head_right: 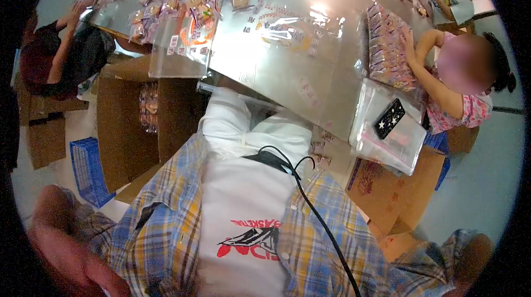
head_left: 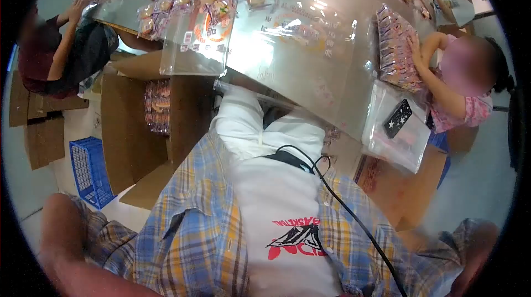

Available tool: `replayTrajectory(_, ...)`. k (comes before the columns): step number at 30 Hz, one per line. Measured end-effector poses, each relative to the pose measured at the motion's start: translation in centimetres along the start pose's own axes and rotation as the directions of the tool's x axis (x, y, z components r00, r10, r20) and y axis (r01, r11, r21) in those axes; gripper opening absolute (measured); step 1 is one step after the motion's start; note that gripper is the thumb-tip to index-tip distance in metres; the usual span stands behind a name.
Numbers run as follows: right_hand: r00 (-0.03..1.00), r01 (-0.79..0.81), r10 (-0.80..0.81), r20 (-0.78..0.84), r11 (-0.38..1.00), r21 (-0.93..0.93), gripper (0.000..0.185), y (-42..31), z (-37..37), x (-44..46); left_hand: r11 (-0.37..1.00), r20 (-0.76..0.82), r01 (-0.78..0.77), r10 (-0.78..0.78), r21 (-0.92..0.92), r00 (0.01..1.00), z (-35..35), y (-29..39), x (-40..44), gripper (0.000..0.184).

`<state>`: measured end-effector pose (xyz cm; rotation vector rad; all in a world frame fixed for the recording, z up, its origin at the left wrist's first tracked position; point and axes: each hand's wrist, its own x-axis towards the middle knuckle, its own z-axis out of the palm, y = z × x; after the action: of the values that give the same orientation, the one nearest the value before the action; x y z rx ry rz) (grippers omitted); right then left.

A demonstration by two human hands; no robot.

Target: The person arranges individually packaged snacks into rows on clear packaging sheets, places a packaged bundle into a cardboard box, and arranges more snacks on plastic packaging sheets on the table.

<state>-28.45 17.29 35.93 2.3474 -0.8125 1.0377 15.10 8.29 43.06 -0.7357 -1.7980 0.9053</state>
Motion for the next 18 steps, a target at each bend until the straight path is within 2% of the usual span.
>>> replayTrajectory(5, 0.994, -0.050, 0.048, -0.098, 0.999, -0.017, 0.038, 1.0, -1.9, -1.0, 0.989, -0.162, 0.142, -0.133, 0.043, 0.978, 0.0, -1.3, -3.8, 0.012)
replayTrajectory(6, 0.990, -0.075, 0.070, -0.126, 0.997, -0.034, 0.038, 1.3, -1.8, -2.0, 0.947, -0.046, 0.318, -0.316, 0.050, 0.948, 0.7, -1.0, -6.0, 0.012)
replayTrajectory(7, 0.976, -0.133, 0.124, -0.177, 0.991, -0.036, 0.038, 1.6, -1.6, -3.4, 0.874, 0.062, 0.477, -0.483, 0.086, 0.873, 0.7, 0.2, -8.6, 0.012)
replayTrajectory(8, 0.956, -0.204, 0.195, -0.219, 0.979, -0.021, 0.038, 2.2, -0.9, -5.2, 0.771, 0.168, 0.622, -0.637, 0.139, 0.752, 0.3, 1.8, -11.4, 0.013)
replayTrajectory(9, 0.924, -0.271, 0.264, -0.276, 0.963, 0.013, 0.038, 2.7, 0.3, -7.1, 0.640, 0.260, 0.739, -0.765, 0.211, 0.589, 0.2, 3.4, -14.2, 0.015)
replayTrajectory(10, 0.877, -0.413, 0.418, -0.237, 0.908, 0.072, 0.038, 3.6, 3.0, -8.7, 0.466, 0.321, 0.864, -0.861, 0.189, 0.395, 2.4, 3.9, -15.9, 0.017)
replayTrajectory(12, 0.682, -0.729, 0.731, -0.015, 0.681, 0.061, 0.038, 4.7, 10.2, -11.5, 0.022, 0.406, 0.989, -0.913, 0.144, -0.039, 7.6, 6.3, -20.7, 0.031)
replayTrajectory(13, 0.536, -0.840, 0.835, 0.121, 0.543, -0.027, 0.043, 5.3, 14.3, -12.6, -0.007, 0.431, 0.984, -0.898, 0.180, -0.085, 10.6, 8.0, -23.7, 0.036)
replayTrajectory(14, 0.565, -0.814, 0.809, 0.163, 0.579, -0.054, 0.049, 5.4, 17.6, -13.3, 0.108, 0.535, 0.971, -0.845, 0.212, -0.023, 13.1, 9.4, -26.8, 0.028)
replayTrajectory(15, 0.590, -0.784, 0.781, 0.205, 0.614, -0.086, 0.055, 5.6, 21.1, -14.8, 0.074, 0.564, 0.966, -0.821, 0.250, -0.083, 15.6, 10.9, -28.2, 0.035)
replayTrajectory(17, 0.537, -0.800, 0.787, 0.303, 0.589, -0.114, 0.060, 6.0, 26.7, -18.4, 0.004, 0.560, 0.937, -0.802, 0.349, -0.206, 20.2, 16.1, -34.7, 0.059)
replayTrajectory(18, 0.513, -0.795, 0.784, 0.349, 0.588, -0.153, 0.060, 5.8, 28.3, -19.7, 0.025, 0.558, 0.908, -0.796, 0.419, -0.236, 21.8, 17.8, -36.0, 0.068)
